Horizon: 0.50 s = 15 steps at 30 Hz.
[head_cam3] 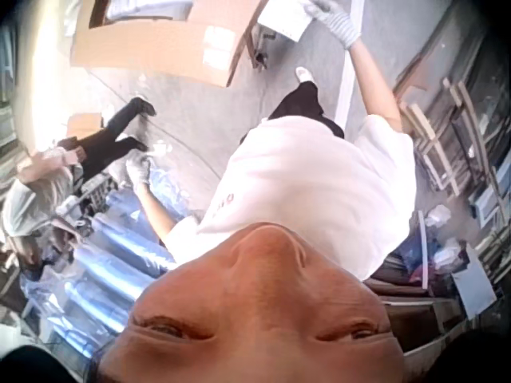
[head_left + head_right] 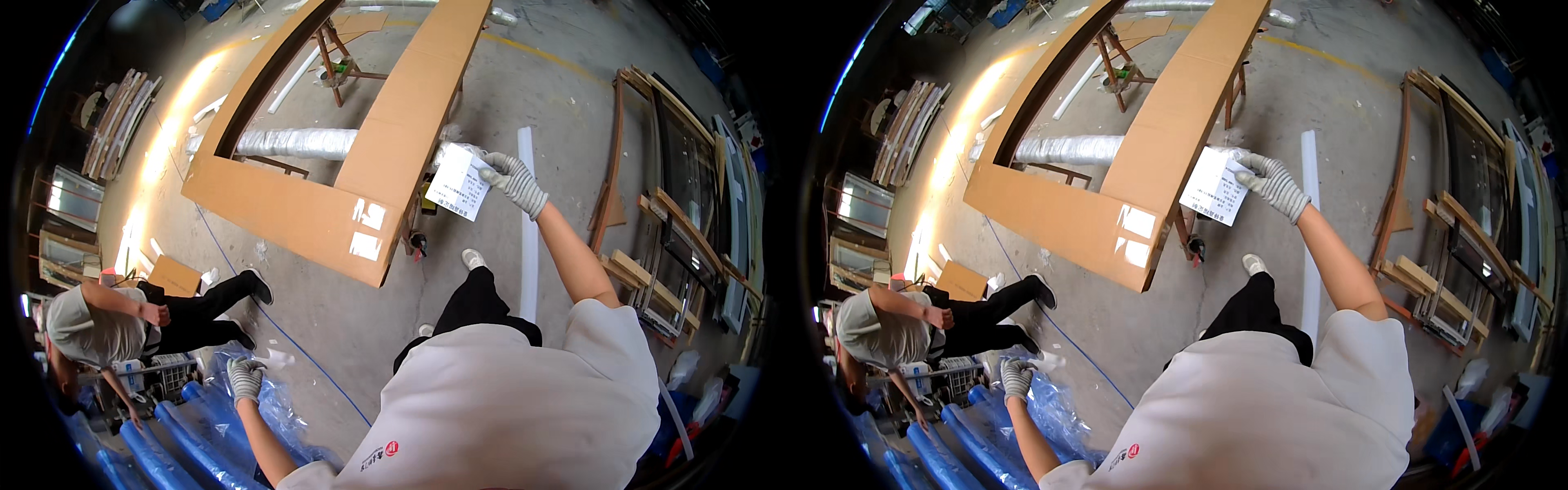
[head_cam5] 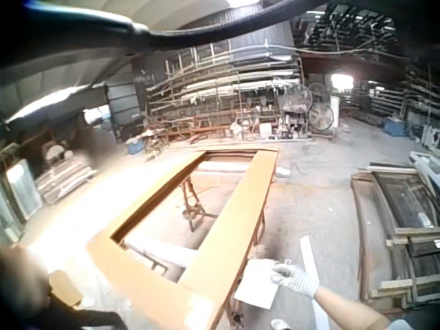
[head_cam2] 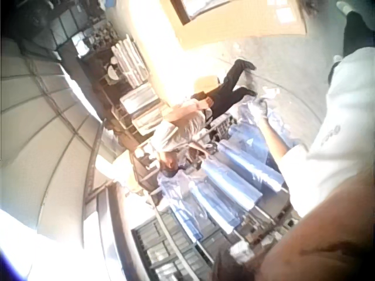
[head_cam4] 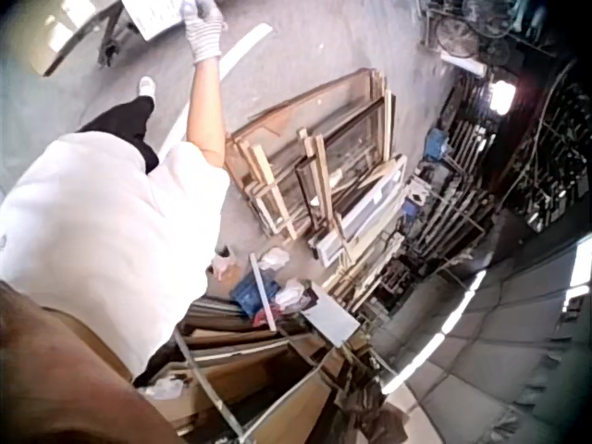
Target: The person applies tape to a cardboard corner protector on a window frame, retrieves documentation from a shelf, and then wraps the frame in plastic sheeting with help from a second person, securing it with tape.
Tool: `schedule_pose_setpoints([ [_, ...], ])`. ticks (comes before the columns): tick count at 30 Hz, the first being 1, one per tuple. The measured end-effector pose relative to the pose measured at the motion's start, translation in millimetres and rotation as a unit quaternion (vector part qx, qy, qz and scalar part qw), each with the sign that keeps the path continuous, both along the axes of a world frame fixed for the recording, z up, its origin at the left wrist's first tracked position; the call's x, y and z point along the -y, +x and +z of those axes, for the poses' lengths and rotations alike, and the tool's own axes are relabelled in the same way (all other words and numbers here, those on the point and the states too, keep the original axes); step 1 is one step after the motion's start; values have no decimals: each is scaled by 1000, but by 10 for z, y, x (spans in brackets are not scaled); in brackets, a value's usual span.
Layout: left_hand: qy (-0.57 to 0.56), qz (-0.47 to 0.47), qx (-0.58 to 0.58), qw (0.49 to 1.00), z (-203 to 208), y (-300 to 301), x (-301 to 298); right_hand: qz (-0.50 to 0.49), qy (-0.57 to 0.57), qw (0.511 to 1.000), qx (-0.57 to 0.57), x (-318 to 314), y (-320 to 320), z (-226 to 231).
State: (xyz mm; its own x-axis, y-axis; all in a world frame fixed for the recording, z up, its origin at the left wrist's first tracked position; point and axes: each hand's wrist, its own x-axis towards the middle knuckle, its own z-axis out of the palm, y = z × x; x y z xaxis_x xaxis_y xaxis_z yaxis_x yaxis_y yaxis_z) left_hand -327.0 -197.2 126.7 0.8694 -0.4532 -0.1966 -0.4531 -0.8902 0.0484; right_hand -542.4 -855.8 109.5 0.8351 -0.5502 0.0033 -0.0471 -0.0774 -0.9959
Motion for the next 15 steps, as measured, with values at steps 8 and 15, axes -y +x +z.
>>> schedule_pose_setpoints([
  [8,-118,-156,-195,961,176,-353,2441,-15,33,999,-18,1640,380,-355],
  [15,-314,-4,-419,852,501,-442,3921,3,79,994,69,2404,756,-477],
])
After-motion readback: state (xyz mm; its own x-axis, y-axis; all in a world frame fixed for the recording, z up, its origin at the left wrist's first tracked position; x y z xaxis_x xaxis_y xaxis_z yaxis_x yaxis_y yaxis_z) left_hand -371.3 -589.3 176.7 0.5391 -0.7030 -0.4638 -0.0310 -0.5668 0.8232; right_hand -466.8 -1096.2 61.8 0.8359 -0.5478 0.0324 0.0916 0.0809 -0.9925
